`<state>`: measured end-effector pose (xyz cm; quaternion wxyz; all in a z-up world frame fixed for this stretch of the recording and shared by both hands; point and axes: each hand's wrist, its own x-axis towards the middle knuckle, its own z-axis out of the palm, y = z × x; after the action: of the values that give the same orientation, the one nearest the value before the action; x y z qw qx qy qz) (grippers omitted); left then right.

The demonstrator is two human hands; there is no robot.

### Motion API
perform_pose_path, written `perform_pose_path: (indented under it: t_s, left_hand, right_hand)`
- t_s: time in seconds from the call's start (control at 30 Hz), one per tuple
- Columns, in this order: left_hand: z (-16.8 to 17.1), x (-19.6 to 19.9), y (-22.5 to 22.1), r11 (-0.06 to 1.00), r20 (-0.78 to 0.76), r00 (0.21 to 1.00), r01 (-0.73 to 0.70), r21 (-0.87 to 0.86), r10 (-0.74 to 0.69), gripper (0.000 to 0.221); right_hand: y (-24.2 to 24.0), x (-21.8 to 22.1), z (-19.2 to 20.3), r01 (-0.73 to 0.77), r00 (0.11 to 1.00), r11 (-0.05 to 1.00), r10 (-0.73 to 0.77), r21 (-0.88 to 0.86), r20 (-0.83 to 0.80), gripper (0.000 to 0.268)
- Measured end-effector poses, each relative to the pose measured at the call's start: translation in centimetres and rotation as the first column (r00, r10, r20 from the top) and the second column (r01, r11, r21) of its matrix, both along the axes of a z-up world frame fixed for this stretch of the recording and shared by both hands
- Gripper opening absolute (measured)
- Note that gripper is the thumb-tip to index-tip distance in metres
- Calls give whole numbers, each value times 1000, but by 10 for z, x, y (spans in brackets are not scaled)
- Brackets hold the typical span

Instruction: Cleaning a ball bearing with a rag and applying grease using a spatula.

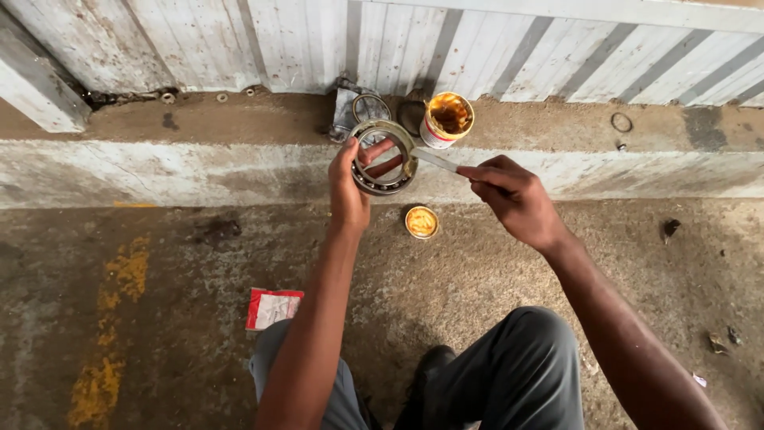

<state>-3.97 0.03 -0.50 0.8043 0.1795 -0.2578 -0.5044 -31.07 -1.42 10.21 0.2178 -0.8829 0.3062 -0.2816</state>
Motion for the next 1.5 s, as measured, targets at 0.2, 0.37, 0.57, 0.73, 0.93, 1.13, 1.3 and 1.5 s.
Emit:
perform_pose_path:
  t_s: [0.2,0.37,0.57,0.73,0.93,1.13,1.3,1.5]
  left_hand:
    - [26,-9,12,994,139,988,-74,74,63,32]
    - [5,-13,6,989,223,964,-151,-4,148,35]
    - [6,-15,4,977,243,949,-210,16,200,39]
    - [-1,-16,2,971,280,932,-241,-3,232,45]
    - [0,-16,3,983,102,985,-148,110,137,36]
    - [3,-18,5,983,-84,994,-53,177,69,33]
    - [-18,-18,-6,982,-157,985,-37,187,67,32]
    - [-15,-21,-10,976,-247,967,-13,219,69,31]
  right_hand:
    - [11,11,10,79,997,996,-79,45,-20,30]
    - [8,14,-4,74,996,997,-75,-21,-42,27]
    - [26,17,-13,53,992,993,-64,-105,-109,26]
    - [31,14,-1,247,969,814,-206,525,-136,29]
    - [18,-4,-24,-58,913,713,-245,698,327,33]
    - [27,5,-45,-36,999,980,40,-196,20,29]
    - [8,-14,-41,33,983,993,-53,-114,-178,25]
    - [-55,-20,-58,212,845,714,-478,667,242,33]
